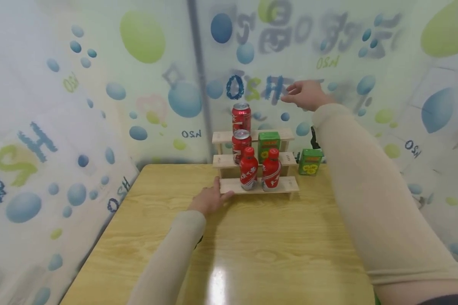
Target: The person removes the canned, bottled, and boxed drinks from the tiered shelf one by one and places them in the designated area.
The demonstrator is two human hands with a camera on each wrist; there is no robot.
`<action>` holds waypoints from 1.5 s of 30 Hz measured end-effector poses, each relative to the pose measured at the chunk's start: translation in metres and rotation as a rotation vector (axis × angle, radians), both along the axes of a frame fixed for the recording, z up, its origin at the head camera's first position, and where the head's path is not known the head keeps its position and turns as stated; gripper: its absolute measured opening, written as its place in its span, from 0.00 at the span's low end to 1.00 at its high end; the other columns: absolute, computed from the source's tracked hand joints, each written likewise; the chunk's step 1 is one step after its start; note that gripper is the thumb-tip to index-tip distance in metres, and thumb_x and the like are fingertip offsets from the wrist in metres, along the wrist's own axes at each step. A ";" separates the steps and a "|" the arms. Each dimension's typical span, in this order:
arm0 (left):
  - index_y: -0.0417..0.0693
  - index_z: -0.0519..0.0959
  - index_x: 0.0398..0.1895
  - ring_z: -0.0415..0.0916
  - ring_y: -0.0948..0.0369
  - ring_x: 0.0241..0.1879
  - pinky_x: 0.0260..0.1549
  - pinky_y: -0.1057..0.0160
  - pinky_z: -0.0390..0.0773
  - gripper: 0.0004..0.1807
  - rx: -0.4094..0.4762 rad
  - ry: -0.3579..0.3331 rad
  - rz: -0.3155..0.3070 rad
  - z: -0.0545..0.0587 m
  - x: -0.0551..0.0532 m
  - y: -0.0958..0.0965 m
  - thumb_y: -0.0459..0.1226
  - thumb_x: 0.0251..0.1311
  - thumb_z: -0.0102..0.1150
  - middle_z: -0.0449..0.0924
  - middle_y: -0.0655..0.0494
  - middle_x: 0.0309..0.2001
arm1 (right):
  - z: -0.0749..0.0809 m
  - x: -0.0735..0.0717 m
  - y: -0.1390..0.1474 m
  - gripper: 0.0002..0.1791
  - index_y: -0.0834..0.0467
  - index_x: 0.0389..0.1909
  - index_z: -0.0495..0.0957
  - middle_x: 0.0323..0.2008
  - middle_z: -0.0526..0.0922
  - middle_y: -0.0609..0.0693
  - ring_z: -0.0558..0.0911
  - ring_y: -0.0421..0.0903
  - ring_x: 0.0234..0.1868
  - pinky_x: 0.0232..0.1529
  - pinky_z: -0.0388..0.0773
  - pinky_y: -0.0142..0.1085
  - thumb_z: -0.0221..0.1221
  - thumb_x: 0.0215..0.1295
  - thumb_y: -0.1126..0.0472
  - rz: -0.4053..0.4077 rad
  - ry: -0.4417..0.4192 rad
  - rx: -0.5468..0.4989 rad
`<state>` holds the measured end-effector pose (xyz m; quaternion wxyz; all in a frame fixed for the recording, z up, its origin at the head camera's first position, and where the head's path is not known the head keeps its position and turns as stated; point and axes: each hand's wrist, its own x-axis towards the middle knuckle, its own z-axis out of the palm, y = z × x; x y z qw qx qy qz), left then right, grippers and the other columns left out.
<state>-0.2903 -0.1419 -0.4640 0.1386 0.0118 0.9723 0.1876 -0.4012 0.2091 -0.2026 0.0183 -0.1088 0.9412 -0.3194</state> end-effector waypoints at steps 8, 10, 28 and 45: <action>0.55 0.37 0.89 0.64 0.34 0.78 0.75 0.33 0.68 0.60 0.017 -0.004 0.020 0.003 0.003 -0.004 0.79 0.67 0.37 0.65 0.34 0.79 | 0.008 -0.015 -0.038 0.45 0.54 0.87 0.52 0.83 0.61 0.62 0.67 0.63 0.81 0.80 0.66 0.60 0.52 0.80 0.35 0.026 0.047 0.050; 0.54 0.37 0.89 0.65 0.34 0.78 0.75 0.33 0.69 0.60 0.012 -0.005 0.012 0.004 0.003 -0.004 0.79 0.68 0.37 0.65 0.34 0.79 | 0.010 -0.015 -0.048 0.45 0.53 0.87 0.50 0.83 0.61 0.61 0.66 0.61 0.81 0.81 0.66 0.58 0.52 0.80 0.35 0.034 0.063 0.054; 0.52 0.37 0.89 0.63 0.35 0.79 0.76 0.33 0.67 0.59 0.007 0.003 0.001 0.000 0.001 -0.001 0.77 0.69 0.38 0.66 0.36 0.80 | -0.010 -0.022 -0.116 0.48 0.53 0.87 0.48 0.85 0.57 0.58 0.63 0.58 0.83 0.82 0.66 0.54 0.54 0.79 0.35 0.095 0.003 0.012; 0.52 0.37 0.89 0.62 0.34 0.79 0.76 0.31 0.66 0.58 0.012 0.010 -0.013 -0.001 -0.002 0.004 0.77 0.70 0.38 0.65 0.35 0.79 | -0.048 -0.031 -0.131 0.56 0.56 0.88 0.35 0.85 0.57 0.60 0.60 0.56 0.85 0.85 0.60 0.51 0.60 0.77 0.40 0.097 -0.051 -0.051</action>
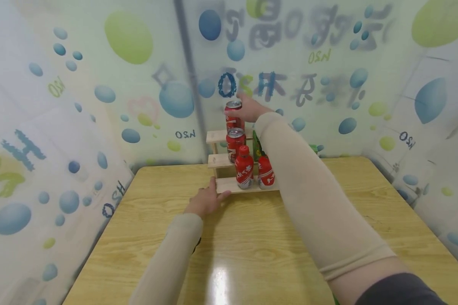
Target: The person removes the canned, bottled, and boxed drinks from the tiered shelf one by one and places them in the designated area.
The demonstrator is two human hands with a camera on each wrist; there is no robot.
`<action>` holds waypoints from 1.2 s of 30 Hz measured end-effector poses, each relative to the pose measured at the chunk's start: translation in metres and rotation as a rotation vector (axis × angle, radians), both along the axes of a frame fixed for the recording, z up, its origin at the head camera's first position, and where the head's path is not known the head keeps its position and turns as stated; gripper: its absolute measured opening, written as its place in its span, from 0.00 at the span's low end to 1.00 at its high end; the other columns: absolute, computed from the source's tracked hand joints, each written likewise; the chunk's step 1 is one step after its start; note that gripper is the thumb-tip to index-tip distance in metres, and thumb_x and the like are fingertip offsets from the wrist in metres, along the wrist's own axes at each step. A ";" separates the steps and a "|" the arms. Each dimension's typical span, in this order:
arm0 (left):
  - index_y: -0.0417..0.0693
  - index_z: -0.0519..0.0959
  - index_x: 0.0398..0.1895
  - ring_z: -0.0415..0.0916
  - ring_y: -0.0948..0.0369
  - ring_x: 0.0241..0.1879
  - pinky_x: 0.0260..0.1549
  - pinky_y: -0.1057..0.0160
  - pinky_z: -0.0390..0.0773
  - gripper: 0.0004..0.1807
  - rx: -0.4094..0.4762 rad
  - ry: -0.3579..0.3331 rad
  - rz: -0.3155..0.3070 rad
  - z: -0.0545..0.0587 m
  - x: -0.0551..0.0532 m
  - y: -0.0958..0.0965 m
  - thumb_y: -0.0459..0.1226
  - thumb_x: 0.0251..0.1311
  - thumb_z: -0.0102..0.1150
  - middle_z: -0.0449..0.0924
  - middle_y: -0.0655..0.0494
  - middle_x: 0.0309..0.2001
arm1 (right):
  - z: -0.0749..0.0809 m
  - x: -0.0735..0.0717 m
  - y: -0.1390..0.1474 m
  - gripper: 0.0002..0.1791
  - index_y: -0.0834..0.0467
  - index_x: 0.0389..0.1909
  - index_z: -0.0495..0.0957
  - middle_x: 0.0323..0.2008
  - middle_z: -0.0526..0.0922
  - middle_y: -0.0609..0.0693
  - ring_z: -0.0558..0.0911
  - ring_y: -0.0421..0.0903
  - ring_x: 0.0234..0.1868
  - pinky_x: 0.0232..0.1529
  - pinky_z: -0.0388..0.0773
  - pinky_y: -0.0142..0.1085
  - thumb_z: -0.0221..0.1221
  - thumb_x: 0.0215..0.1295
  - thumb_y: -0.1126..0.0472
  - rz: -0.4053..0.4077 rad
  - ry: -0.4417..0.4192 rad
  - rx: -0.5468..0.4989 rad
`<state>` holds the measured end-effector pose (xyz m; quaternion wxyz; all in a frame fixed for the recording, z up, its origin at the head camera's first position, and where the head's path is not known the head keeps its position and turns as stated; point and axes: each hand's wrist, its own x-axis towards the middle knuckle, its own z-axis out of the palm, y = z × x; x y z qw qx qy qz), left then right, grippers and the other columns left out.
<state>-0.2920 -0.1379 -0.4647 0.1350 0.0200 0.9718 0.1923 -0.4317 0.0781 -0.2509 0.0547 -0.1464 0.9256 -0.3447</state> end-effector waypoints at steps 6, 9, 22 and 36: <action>0.51 0.37 0.89 0.61 0.34 0.80 0.76 0.27 0.62 0.58 0.007 0.006 -0.001 -0.001 0.000 -0.001 0.77 0.70 0.38 0.64 0.36 0.80 | -0.008 -0.001 -0.004 0.56 0.56 0.88 0.36 0.83 0.62 0.59 0.66 0.56 0.82 0.84 0.64 0.50 0.62 0.77 0.43 -0.039 -0.022 -0.034; 0.51 0.37 0.89 0.59 0.34 0.81 0.76 0.24 0.59 0.58 0.008 0.011 0.000 0.001 0.000 -0.001 0.76 0.71 0.38 0.63 0.37 0.81 | -0.011 -0.001 -0.005 0.55 0.57 0.87 0.38 0.81 0.63 0.60 0.68 0.57 0.80 0.83 0.65 0.50 0.63 0.77 0.45 -0.048 -0.005 -0.047; 0.52 0.38 0.89 0.61 0.34 0.80 0.77 0.27 0.61 0.58 0.018 0.022 0.009 0.000 0.001 0.000 0.76 0.70 0.39 0.64 0.37 0.80 | -0.019 0.001 -0.002 0.50 0.58 0.85 0.49 0.77 0.70 0.59 0.74 0.56 0.75 0.79 0.71 0.51 0.63 0.75 0.43 -0.092 0.066 -0.027; 0.52 0.38 0.89 0.61 0.35 0.80 0.76 0.24 0.58 0.59 0.004 0.027 0.020 0.002 0.004 0.000 0.77 0.69 0.38 0.64 0.39 0.81 | -0.020 0.001 0.005 0.46 0.59 0.84 0.53 0.76 0.72 0.60 0.74 0.57 0.74 0.77 0.73 0.51 0.63 0.76 0.45 -0.097 0.099 -0.043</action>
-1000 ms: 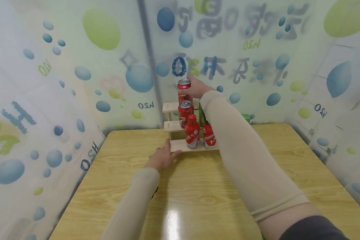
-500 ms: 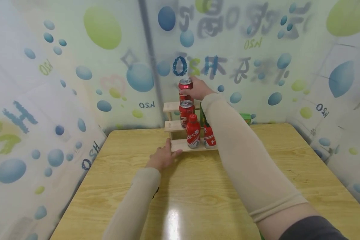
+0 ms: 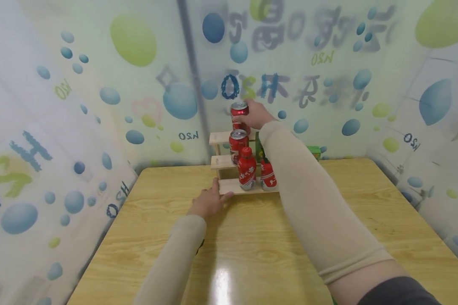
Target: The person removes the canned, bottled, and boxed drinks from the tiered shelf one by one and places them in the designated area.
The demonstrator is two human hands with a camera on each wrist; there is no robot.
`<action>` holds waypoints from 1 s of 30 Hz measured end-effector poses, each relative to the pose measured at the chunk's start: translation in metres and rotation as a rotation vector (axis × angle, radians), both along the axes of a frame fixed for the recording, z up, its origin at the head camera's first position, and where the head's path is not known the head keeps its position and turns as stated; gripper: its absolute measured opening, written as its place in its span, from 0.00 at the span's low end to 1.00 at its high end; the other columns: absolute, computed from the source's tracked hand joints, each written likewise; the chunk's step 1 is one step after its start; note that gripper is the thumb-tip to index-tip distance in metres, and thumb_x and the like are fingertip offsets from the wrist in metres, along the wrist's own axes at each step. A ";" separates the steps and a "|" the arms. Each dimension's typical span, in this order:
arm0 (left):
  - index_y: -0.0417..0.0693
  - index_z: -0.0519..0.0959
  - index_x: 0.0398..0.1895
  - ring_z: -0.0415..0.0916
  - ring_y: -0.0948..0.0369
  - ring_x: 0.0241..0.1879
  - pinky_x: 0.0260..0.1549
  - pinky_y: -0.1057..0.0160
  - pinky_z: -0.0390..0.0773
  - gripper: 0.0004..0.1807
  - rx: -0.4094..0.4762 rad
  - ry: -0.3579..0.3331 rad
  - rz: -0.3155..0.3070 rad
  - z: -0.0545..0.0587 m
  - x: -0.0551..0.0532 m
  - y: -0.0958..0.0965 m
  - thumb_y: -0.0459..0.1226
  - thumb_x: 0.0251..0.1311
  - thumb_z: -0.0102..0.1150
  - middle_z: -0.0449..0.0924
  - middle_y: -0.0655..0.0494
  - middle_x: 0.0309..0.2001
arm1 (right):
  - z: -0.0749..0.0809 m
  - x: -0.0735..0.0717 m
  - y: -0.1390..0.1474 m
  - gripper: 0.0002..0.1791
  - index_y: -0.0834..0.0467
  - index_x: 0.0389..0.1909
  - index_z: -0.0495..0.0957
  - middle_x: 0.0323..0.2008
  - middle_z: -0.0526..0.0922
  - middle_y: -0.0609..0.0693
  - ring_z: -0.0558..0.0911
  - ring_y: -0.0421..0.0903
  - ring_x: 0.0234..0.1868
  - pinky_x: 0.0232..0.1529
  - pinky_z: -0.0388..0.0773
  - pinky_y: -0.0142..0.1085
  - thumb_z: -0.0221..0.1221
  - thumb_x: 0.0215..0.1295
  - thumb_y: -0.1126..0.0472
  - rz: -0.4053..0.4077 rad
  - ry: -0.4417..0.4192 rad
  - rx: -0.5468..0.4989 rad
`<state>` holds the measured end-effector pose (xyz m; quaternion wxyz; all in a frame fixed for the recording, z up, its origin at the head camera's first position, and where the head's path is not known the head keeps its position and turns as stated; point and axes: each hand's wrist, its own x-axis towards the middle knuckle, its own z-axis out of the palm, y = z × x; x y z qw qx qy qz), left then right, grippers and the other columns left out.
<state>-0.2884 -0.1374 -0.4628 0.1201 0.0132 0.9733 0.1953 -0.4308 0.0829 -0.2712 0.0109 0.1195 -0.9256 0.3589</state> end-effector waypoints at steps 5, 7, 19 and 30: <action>0.52 0.37 0.89 0.59 0.35 0.81 0.76 0.24 0.58 0.58 0.005 0.003 -0.003 0.000 -0.001 0.001 0.76 0.70 0.38 0.63 0.40 0.82 | 0.005 0.000 0.010 0.45 0.59 0.84 0.53 0.76 0.72 0.60 0.75 0.57 0.75 0.77 0.73 0.51 0.62 0.77 0.45 -0.014 0.033 0.015; 0.51 0.37 0.89 0.58 0.35 0.81 0.76 0.24 0.57 0.58 0.004 0.005 -0.009 0.001 -0.001 0.000 0.76 0.71 0.38 0.62 0.40 0.82 | 0.008 0.000 0.014 0.45 0.59 0.84 0.53 0.75 0.73 0.60 0.76 0.57 0.74 0.76 0.74 0.51 0.62 0.77 0.45 -0.021 0.041 0.019; 0.52 0.38 0.89 0.59 0.35 0.81 0.76 0.24 0.57 0.58 -0.001 0.002 0.005 0.000 0.002 0.001 0.77 0.70 0.37 0.63 0.39 0.82 | 0.016 0.005 0.046 0.45 0.60 0.84 0.52 0.75 0.72 0.63 0.75 0.59 0.73 0.75 0.75 0.53 0.60 0.78 0.45 -0.051 0.064 0.022; 0.53 0.37 0.89 0.58 0.36 0.82 0.77 0.24 0.56 0.58 0.002 0.001 0.010 0.000 0.002 0.003 0.76 0.70 0.38 0.62 0.39 0.82 | 0.025 0.016 0.083 0.47 0.61 0.86 0.47 0.78 0.67 0.65 0.73 0.63 0.76 0.74 0.74 0.58 0.59 0.79 0.45 -0.108 0.067 0.022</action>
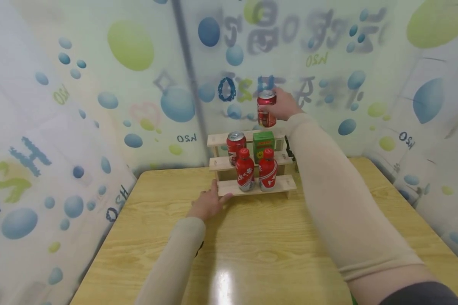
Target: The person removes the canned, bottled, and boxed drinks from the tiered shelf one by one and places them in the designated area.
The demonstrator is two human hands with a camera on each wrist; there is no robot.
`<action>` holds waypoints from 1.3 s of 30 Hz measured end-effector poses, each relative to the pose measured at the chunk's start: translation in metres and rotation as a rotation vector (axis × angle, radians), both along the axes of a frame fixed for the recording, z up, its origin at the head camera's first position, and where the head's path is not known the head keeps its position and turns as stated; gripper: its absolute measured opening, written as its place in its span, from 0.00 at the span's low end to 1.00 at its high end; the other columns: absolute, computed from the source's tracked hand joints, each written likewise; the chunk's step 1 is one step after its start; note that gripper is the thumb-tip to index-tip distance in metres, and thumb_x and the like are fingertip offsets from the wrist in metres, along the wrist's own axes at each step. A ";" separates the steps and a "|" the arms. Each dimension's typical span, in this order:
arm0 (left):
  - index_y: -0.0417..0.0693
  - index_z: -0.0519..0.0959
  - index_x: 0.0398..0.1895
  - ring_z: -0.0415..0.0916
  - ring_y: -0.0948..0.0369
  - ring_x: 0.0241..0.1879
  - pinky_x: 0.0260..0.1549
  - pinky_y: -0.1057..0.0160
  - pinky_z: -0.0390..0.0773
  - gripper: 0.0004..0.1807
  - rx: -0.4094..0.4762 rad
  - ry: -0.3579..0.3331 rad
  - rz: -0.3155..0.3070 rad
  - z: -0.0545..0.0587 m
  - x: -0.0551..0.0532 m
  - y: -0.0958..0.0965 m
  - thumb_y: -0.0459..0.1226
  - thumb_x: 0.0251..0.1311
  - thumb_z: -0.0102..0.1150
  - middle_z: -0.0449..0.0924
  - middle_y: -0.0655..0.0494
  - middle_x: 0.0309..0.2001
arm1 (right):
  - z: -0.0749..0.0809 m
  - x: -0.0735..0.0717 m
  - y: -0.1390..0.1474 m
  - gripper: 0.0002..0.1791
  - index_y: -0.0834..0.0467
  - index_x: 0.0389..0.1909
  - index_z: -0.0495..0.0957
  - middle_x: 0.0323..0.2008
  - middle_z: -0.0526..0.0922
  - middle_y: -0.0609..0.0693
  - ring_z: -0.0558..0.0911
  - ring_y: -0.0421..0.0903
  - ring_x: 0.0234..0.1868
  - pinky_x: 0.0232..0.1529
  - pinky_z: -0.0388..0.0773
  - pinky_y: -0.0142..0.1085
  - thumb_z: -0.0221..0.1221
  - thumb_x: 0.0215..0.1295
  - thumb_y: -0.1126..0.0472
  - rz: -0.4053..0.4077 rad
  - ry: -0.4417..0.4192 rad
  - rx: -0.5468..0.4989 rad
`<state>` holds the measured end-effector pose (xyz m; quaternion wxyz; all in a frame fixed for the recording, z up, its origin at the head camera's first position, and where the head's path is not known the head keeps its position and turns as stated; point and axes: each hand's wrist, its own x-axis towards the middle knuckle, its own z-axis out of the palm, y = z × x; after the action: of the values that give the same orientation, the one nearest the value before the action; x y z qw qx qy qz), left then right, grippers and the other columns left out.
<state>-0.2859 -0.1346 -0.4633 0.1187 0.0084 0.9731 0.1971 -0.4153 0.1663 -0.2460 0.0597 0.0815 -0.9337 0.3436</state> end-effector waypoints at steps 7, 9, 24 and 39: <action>0.52 0.37 0.89 0.58 0.35 0.81 0.76 0.22 0.54 0.58 0.002 -0.007 -0.004 0.001 0.000 0.000 0.76 0.70 0.38 0.62 0.38 0.82 | 0.009 0.006 0.025 0.49 0.60 0.86 0.44 0.79 0.65 0.66 0.71 0.64 0.77 0.76 0.72 0.60 0.58 0.79 0.43 -0.028 -0.009 -0.019; 0.52 0.37 0.89 0.58 0.35 0.81 0.76 0.21 0.54 0.58 -0.001 -0.009 -0.005 0.000 -0.001 0.000 0.76 0.70 0.38 0.62 0.39 0.82 | 0.011 0.009 0.033 0.48 0.60 0.86 0.46 0.78 0.67 0.66 0.72 0.64 0.76 0.75 0.73 0.60 0.58 0.78 0.43 -0.044 -0.002 -0.018; 0.52 0.39 0.89 0.60 0.34 0.80 0.74 0.19 0.54 0.59 -0.009 -0.006 -0.001 -0.002 -0.002 -0.001 0.78 0.68 0.37 0.63 0.37 0.81 | 0.000 0.030 0.107 0.48 0.69 0.83 0.47 0.77 0.63 0.73 0.70 0.70 0.75 0.76 0.71 0.63 0.56 0.79 0.44 -0.133 0.003 -0.054; 0.52 0.39 0.89 0.59 0.35 0.81 0.75 0.20 0.54 0.59 -0.009 0.009 -0.007 -0.006 -0.002 -0.002 0.78 0.69 0.37 0.61 0.40 0.82 | -0.053 0.051 0.180 0.52 0.73 0.82 0.43 0.74 0.61 0.82 0.68 0.78 0.71 0.68 0.73 0.71 0.56 0.77 0.43 -0.222 -0.057 -0.022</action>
<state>-0.2883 -0.1367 -0.4690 0.1150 0.0123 0.9745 0.1920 -0.3639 0.3465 -0.2993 0.0718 -0.0326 -0.9345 0.3472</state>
